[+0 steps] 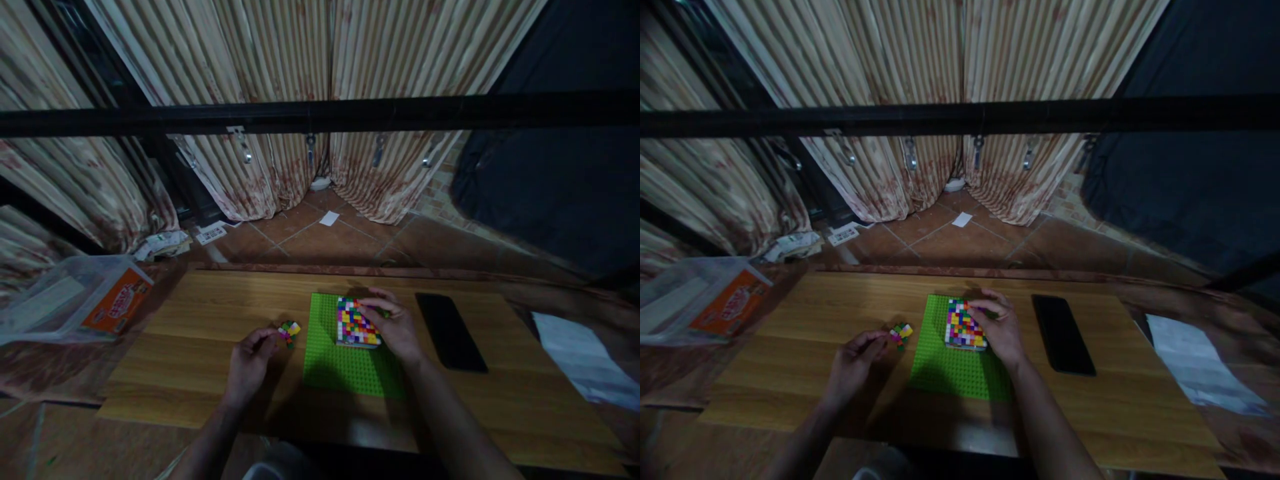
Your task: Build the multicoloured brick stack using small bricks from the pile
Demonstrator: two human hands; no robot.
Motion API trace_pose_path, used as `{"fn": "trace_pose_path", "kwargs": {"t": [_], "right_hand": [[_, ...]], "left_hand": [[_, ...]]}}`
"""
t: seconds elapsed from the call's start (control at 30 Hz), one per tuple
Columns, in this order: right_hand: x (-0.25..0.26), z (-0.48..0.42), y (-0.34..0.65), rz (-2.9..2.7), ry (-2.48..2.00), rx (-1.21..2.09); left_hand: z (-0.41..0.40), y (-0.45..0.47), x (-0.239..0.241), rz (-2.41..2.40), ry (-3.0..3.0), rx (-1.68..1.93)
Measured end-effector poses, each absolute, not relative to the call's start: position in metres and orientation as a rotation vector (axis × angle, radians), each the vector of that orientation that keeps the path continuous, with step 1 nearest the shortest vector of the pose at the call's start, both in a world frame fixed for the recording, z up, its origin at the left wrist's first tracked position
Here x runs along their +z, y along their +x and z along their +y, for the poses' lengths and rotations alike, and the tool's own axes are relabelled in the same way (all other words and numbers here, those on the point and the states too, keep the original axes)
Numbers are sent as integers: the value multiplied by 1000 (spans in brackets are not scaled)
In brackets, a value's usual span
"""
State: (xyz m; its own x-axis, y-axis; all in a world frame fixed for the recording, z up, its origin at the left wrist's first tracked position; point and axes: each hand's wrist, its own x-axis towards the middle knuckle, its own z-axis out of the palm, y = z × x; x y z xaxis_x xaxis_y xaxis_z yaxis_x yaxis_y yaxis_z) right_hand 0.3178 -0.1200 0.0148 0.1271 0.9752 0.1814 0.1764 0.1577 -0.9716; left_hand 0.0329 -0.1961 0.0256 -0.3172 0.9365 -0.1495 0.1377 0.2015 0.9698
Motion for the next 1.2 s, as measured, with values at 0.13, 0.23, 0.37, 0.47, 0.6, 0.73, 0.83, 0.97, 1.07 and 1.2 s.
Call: {"fn": "trace_pose_path", "kwargs": {"t": [0.13,0.23,0.37,0.47,0.6,0.73,0.83,0.97,1.07,1.2], "right_hand": [[17,-119,314,-1146,-1239,1068],[21,-120,311,-1005,-1225,1210],[27,-122,306,-861,-1208,1337],[29,-123,303,-821,-1206,1371],[28,-123,301,-799,-1188,1355],[25,-122,303,-867,-1205,1339],[24,-121,308,-941,-1239,1311],[38,-130,314,-1096,-1370,1047],[59,-148,305,-1253,-1422,742],[75,-175,262,-1673,-1252,711]], "left_hand": [[-194,34,29,1657,997,1198],[-193,34,29,1692,977,1171],[-192,33,28,1715,956,1153],[-192,32,26,1716,955,1159],[-193,31,21,1698,1012,1169],[-195,31,17,1688,1046,1177],[-198,30,16,1726,1149,1162],[-202,28,18,1833,1385,1048],[-203,29,20,1833,1513,879],[-199,35,23,1824,1652,744]]}}
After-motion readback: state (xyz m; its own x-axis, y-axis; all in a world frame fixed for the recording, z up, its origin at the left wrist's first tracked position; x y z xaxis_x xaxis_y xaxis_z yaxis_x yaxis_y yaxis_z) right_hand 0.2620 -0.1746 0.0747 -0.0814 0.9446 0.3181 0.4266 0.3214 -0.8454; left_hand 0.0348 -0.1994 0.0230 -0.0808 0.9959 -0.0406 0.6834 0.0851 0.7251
